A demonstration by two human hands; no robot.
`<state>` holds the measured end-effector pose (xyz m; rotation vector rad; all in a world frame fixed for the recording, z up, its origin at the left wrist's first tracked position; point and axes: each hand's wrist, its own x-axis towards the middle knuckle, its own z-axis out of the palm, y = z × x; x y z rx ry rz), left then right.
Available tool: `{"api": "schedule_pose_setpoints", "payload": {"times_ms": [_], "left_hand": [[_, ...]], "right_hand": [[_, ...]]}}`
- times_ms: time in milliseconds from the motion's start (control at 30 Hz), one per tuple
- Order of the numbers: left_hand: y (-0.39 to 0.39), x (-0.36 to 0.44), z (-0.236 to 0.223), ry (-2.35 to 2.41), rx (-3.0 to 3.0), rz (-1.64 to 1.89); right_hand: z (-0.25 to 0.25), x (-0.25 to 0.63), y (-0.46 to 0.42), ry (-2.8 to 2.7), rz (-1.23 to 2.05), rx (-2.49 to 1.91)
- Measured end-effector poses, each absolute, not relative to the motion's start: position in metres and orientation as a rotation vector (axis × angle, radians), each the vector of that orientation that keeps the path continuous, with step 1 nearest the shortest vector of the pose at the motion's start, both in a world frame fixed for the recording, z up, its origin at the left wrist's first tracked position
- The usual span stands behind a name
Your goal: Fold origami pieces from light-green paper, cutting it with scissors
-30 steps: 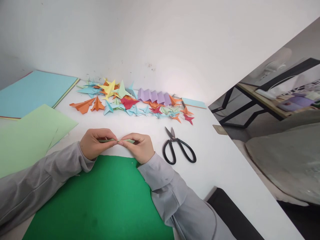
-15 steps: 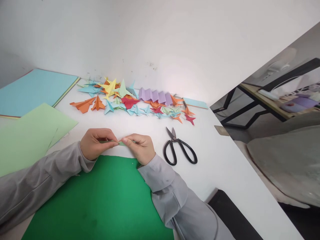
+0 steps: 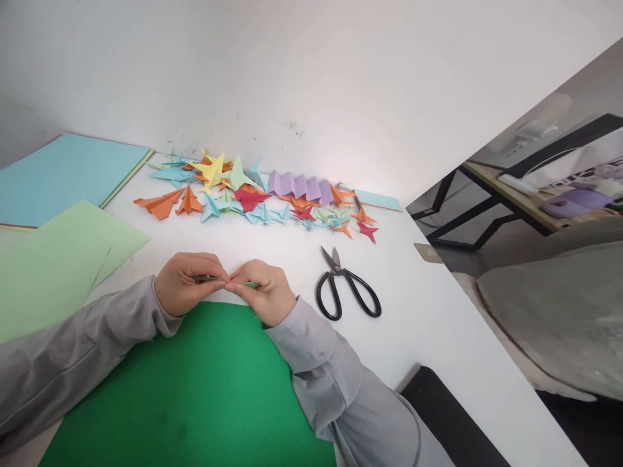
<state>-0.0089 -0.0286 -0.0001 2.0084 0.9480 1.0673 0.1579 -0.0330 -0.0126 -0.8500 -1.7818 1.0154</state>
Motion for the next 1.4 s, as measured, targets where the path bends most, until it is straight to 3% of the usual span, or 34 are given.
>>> {"api": "schedule_pose_setpoints", "payload": {"times_ms": [367, 1100, 1200, 1400], "left_hand": [[-0.028, -0.007, -0.005, 1.043, 1.55, 1.056], [-0.026, -0.005, 0.001, 1.119, 1.25, 1.082], [-0.026, -0.005, 0.002, 1.116, 1.265, 1.094], [-0.023, -0.005, -0.002, 1.04, 1.281, 1.158]], "right_hand": [[-0.012, 0.161, -0.031, -1.508, 1.104, -1.037], [-0.021, 0.162, -0.022, -1.112, 1.138, -1.126], [-0.017, 0.161, -0.024, -1.276, 1.003, -1.058], [-0.012, 0.16, -0.032, -1.764, 0.373, -0.967]]}}
